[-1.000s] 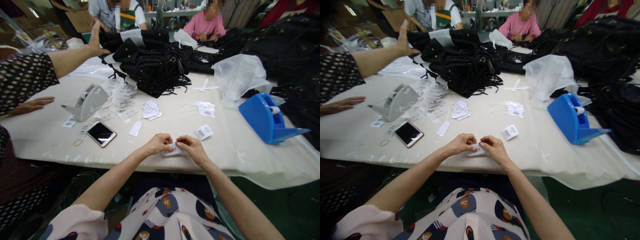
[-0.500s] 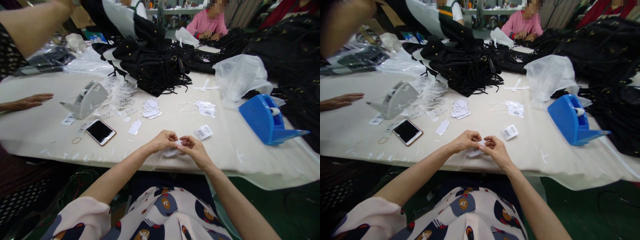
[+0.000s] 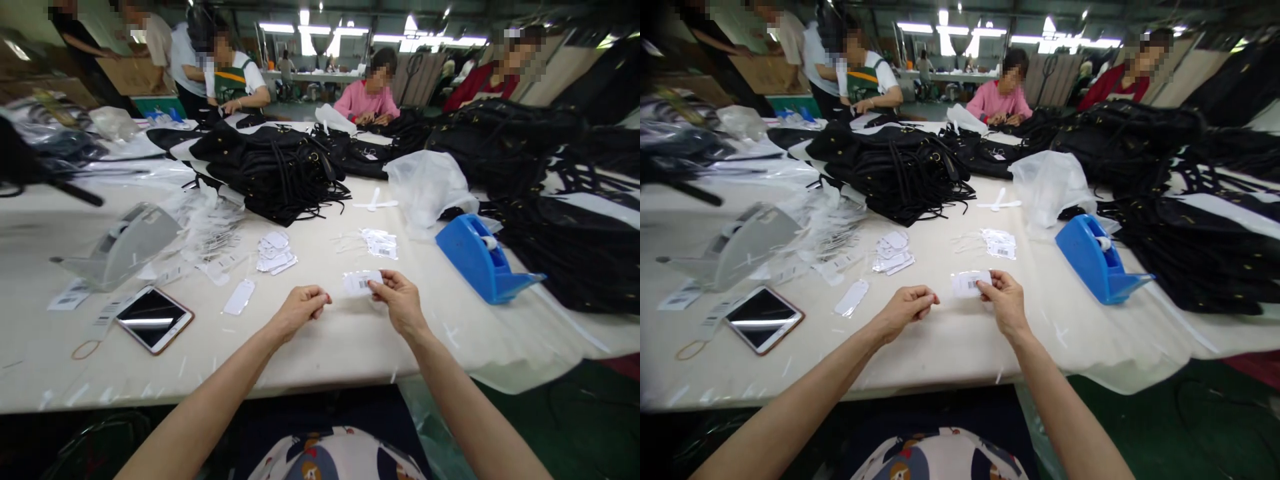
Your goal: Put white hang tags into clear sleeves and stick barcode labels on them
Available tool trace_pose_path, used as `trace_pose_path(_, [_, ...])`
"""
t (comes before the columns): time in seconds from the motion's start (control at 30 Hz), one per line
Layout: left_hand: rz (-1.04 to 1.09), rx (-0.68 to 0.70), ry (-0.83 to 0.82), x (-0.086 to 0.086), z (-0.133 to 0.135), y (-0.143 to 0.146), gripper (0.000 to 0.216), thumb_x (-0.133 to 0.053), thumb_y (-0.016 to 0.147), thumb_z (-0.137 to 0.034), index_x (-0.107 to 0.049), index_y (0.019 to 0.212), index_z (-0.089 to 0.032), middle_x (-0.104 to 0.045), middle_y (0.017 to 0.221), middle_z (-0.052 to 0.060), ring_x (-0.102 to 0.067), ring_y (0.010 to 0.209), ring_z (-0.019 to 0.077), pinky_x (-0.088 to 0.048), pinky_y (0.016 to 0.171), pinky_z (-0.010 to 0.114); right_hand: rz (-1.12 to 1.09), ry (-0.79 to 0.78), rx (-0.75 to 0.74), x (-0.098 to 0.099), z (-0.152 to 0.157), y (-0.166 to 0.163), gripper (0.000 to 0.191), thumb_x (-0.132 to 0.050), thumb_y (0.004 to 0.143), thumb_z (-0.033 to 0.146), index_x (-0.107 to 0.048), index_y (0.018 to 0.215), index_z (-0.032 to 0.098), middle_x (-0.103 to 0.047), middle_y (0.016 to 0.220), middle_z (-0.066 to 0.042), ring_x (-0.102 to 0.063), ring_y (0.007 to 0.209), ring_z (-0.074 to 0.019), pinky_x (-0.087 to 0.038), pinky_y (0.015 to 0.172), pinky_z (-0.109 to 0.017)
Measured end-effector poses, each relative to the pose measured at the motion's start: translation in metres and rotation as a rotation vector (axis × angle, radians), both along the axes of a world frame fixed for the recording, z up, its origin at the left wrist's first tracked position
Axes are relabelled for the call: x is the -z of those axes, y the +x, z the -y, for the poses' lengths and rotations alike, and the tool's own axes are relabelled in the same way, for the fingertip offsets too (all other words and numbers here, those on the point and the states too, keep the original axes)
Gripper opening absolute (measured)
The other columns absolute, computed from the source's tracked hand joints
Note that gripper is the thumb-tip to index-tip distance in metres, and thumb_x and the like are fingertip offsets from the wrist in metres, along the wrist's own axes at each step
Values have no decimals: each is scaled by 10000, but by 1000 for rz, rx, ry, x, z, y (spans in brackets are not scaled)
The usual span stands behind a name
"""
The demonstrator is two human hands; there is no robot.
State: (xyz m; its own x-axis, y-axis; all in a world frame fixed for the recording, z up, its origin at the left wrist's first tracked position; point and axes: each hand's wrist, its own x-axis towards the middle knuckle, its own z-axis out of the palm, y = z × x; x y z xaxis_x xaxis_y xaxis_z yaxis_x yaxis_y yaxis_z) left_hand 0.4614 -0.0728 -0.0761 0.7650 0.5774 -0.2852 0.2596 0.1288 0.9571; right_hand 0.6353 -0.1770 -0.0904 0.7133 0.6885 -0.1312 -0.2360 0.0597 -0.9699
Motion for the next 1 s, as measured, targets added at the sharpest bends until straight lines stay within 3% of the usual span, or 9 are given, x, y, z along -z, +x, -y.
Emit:
trace_pose_path(0.07, [3, -40, 143, -3, -16, 20, 252, -459, 772, -346, -574, 757, -122, -413, 447, -60, -329, 408, 47, -254, 447, 179, 3, 8, 61, -7, -12, 24, 410, -792, 452, 273, -576, 780, 157, -626, 679, -5, -568, 562, -118, -447, 444, -201])
trace_pose_path(0.13, [-75, -74, 391, -5, -33, 41, 258, -403, 807, -307, -586, 806, -125, -483, 498, -33, -401, 436, 67, -320, 468, 192, 44, -5, 124, -11, -25, 50, 428, -794, 432, 273, -569, 777, 154, -612, 685, -6, -561, 547, -117, -464, 458, -219])
trace_pose_path(0.23, [-222, -120, 705, -2, -60, 57, 211, -447, 802, -256, -603, 906, -161, -618, 749, 24, -552, 672, 117, -428, 654, 233, 231, -207, 181, -10, -39, 87, 391, -753, 491, 319, -558, 786, 152, -596, 695, -25, -579, 598, -170, -507, 561, -324])
trace_pose_path(0.3, [-297, -182, 792, 3, -81, 52, 204, -498, 776, -208, -601, 950, -187, -618, 941, 49, -547, 901, 162, -405, 821, 274, 530, -455, 190, -4, -37, 101, 334, -688, 578, 380, -581, 777, 135, -610, 746, -82, -588, 722, -243, -486, 695, -433])
trace_pose_path(0.37, [-407, -270, 857, 8, -107, 37, 232, -478, 779, -166, -591, 981, -175, -580, 1052, 88, -490, 1039, 208, -351, 916, 328, 836, -575, 231, 4, -26, 103, 345, -588, 672, 434, -607, 815, 121, -616, 864, -137, -568, 825, -283, -428, 797, -491])
trace_pose_path(0.5, [-636, -356, 890, 13, -163, 3, 309, -487, 777, -193, -544, 1064, -92, -529, 1114, 186, -455, 1086, 287, -339, 915, 404, 1043, -415, 171, 17, 7, 70, 427, -441, 775, 500, -607, 934, 140, -606, 970, -130, -573, 798, -240, -462, 752, -419])
trace_pose_path(0.7, [-814, -81, 890, 13, -208, 1, 494, -618, 692, -209, -509, 1173, -192, -508, 1195, 144, -413, 1126, 311, -360, 888, 426, 1143, -233, 168, 38, 33, 24, 290, -465, 822, 403, -593, 919, 161, -602, 964, -108, -545, 927, -226, -428, 853, -399])
trace_pose_path(0.83, [-900, 115, 884, 12, -220, 9, 525, -626, 666, -200, -515, 1174, -272, -470, 1234, 116, -391, 1139, 333, -340, 893, 494, 1002, -266, 186, 50, 39, 26, 275, -488, 807, 401, -592, 906, 167, -599, 953, -91, -556, 884, -213, -435, 834, -381])
trace_pose_path(1.0, [-980, 218, 903, 5, -231, 13, 503, -676, 613, -258, -556, 1100, -296, -473, 1213, 91, -385, 1139, 322, -332, 917, 481, 859, -312, 243, 52, 41, 29, 299, -505, 782, 425, -604, 900, 169, -601, 952, -84, -555, 879, -215, -424, 837, -372])
